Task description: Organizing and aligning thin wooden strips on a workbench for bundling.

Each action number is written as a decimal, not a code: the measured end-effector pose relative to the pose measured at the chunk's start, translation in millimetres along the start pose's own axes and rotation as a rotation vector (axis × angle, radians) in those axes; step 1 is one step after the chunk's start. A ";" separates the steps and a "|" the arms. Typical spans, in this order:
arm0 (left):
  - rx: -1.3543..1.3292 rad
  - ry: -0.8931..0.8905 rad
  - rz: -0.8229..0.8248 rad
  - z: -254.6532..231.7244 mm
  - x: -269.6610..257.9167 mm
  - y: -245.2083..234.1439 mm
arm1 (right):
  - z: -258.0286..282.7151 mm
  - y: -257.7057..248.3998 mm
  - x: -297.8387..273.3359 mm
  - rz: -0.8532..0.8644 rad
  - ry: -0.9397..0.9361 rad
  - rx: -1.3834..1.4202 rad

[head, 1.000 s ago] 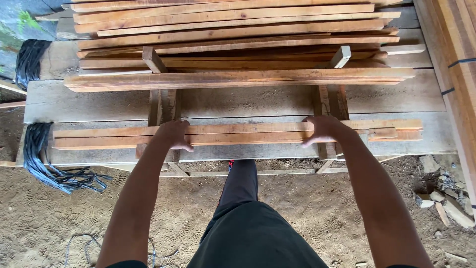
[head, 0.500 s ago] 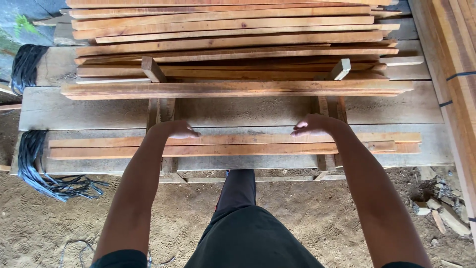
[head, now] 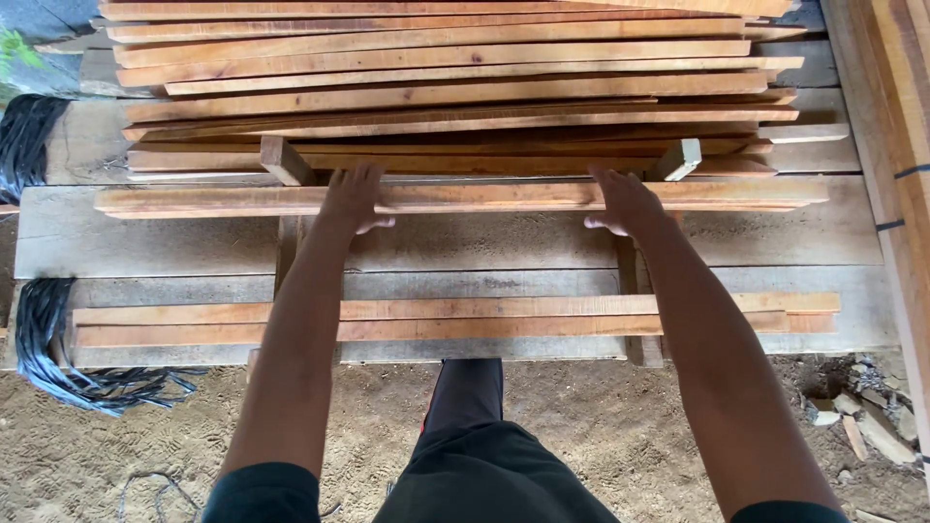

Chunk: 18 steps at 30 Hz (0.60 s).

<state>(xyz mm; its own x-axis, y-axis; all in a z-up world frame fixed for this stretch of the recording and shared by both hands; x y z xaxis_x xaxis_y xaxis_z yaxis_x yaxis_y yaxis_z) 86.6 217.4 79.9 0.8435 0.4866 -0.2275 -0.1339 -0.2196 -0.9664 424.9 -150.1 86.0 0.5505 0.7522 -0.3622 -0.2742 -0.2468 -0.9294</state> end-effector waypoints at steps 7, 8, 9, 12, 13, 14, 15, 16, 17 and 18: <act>0.064 0.006 0.027 23.4 20.1 44.8 | -12.1 41.6 33.0 -0.110 -0.061 -0.174; 0.060 -0.002 0.092 25.6 17.4 43.0 | -10.0 41.8 33.8 -0.050 -0.070 -0.177; 0.055 -0.001 0.143 22.3 25.2 37.1 | -15.8 33.6 37.0 -0.002 -0.068 -0.189; 0.061 -0.016 0.130 17.7 23.8 34.2 | -15.4 27.7 33.4 0.018 -0.057 -0.088; 0.060 -0.018 0.132 17.1 23.5 35.6 | -15.1 28.4 33.3 0.021 -0.059 -0.089; 0.057 -0.009 0.114 16.3 22.0 36.9 | -14.5 29.4 31.9 0.019 -0.042 -0.091; 0.055 0.000 0.090 16.1 22.0 35.6 | -13.6 27.7 32.0 0.011 -0.024 -0.094; 0.055 -0.002 0.087 18.3 19.3 36.7 | -8.6 27.7 31.9 0.008 -0.027 -0.096; 0.057 -0.008 0.087 17.2 20.0 37.5 | -7.3 26.4 30.4 0.009 -0.015 -0.104; 0.058 -0.015 0.087 15.8 20.6 37.9 | -6.3 24.6 28.7 0.010 -0.003 -0.113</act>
<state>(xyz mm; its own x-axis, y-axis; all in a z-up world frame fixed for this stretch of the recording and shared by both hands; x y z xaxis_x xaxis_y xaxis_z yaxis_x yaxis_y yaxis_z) 90.7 232.5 36.7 0.8197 0.4801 -0.3124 -0.2370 -0.2122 -0.9480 438.9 -138.4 52.3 0.5453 0.7512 -0.3719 -0.1894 -0.3217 -0.9277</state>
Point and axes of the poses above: each hand's wrist, its own x-axis towards the middle knuckle, its own y-axis out of the palm, z = x × y, the point moved 1 cm from there along x, towards the middle knuckle, and after that the axes turned 3 degrees about -x, right-handed, at the moved point
